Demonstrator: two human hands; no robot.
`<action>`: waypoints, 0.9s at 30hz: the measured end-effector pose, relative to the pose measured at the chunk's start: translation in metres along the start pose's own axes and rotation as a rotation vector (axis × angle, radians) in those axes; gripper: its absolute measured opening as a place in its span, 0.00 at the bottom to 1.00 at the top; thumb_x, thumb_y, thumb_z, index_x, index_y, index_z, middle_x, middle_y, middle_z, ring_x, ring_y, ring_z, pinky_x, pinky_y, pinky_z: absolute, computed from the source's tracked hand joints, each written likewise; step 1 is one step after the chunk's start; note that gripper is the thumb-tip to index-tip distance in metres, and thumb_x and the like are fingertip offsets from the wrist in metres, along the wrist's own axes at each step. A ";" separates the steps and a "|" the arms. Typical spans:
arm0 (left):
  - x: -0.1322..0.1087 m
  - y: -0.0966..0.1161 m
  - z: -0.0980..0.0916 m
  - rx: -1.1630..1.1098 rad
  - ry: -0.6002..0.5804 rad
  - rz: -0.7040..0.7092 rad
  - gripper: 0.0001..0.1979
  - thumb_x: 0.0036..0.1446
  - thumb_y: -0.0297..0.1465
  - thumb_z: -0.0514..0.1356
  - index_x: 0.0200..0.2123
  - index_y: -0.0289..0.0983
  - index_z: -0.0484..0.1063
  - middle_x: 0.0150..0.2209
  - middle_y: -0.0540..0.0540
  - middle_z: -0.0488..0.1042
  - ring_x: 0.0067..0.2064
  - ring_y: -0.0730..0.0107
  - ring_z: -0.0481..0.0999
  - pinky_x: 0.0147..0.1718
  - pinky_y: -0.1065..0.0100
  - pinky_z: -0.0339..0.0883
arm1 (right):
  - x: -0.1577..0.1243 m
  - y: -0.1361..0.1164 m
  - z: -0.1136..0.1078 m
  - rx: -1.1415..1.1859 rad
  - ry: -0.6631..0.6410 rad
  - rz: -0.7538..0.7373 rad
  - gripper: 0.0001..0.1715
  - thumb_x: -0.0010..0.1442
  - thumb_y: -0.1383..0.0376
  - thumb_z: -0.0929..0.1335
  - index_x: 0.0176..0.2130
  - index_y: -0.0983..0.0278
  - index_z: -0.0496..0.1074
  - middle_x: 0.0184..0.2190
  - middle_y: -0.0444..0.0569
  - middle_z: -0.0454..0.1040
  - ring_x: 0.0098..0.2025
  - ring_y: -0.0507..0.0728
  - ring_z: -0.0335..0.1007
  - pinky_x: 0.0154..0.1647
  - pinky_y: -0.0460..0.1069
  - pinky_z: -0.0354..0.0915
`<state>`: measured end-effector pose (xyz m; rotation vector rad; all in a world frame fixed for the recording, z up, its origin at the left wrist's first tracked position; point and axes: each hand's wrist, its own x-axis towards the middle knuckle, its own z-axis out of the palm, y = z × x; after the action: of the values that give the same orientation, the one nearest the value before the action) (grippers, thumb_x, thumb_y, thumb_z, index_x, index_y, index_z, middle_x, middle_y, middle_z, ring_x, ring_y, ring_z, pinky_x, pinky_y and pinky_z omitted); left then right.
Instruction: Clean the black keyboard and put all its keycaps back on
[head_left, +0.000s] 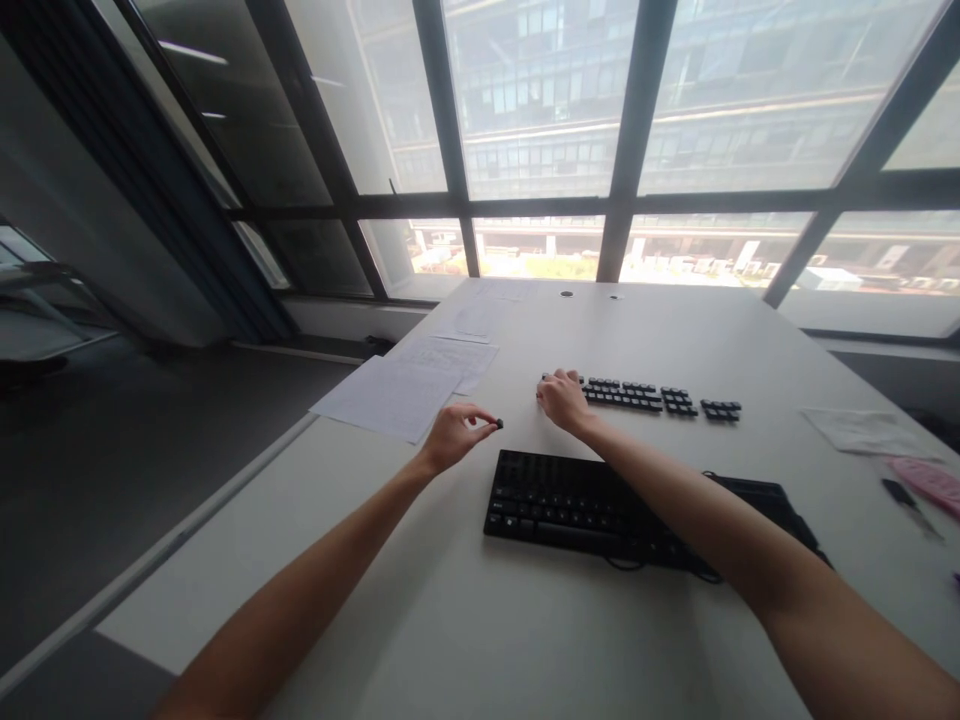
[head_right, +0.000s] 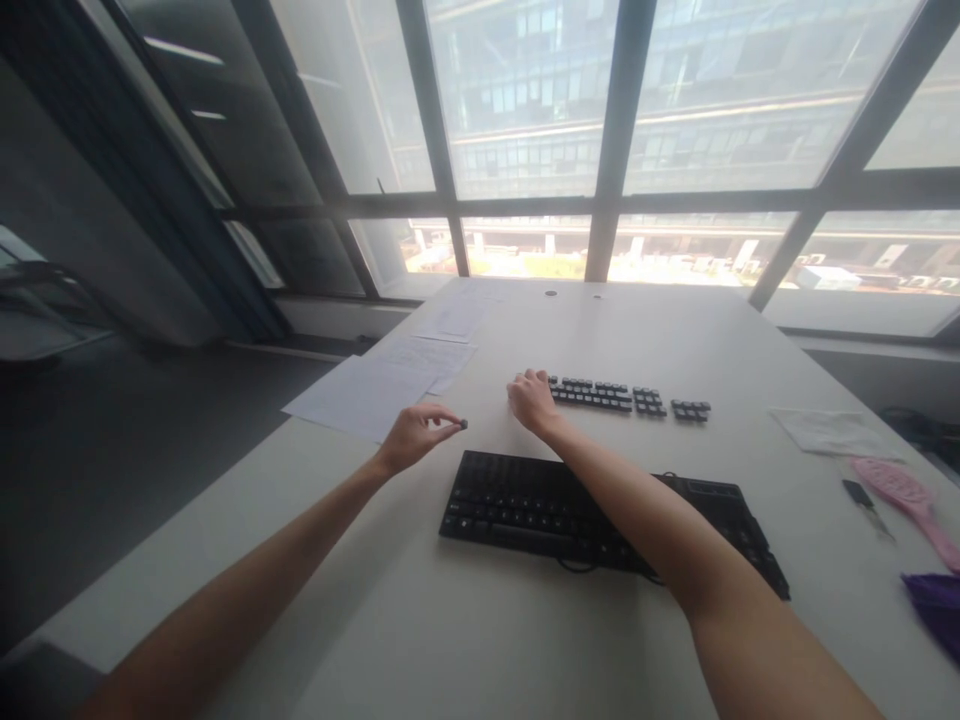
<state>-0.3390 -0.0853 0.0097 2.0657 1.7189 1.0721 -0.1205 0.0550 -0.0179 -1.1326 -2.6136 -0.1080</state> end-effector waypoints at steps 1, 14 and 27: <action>-0.010 0.003 -0.005 -0.009 -0.008 -0.012 0.06 0.55 0.35 0.69 0.34 0.40 0.83 0.34 0.48 0.82 0.33 0.69 0.73 0.34 0.69 0.67 | 0.000 -0.001 0.001 0.005 0.003 0.004 0.13 0.66 0.68 0.65 0.36 0.66 0.79 0.41 0.59 0.79 0.48 0.65 0.64 0.50 0.57 0.50; -0.060 0.026 -0.011 -0.136 -0.042 0.000 0.05 0.57 0.34 0.69 0.36 0.41 0.83 0.37 0.47 0.83 0.37 0.68 0.76 0.38 0.68 0.68 | 0.004 -0.004 0.000 0.086 0.011 -0.007 0.07 0.61 0.71 0.69 0.39 0.64 0.78 0.40 0.54 0.80 0.48 0.63 0.66 0.50 0.56 0.50; -0.064 0.032 0.006 -0.198 -0.114 0.049 0.03 0.58 0.31 0.68 0.35 0.42 0.84 0.37 0.46 0.83 0.41 0.64 0.79 0.44 0.64 0.70 | -0.087 -0.073 -0.047 0.640 0.138 0.124 0.05 0.58 0.70 0.72 0.35 0.63 0.81 0.32 0.48 0.81 0.35 0.57 0.75 0.41 0.49 0.65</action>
<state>-0.3131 -0.1523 0.0012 2.0124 1.4535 1.0690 -0.1060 -0.0650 0.0051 -0.9927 -2.1912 0.6083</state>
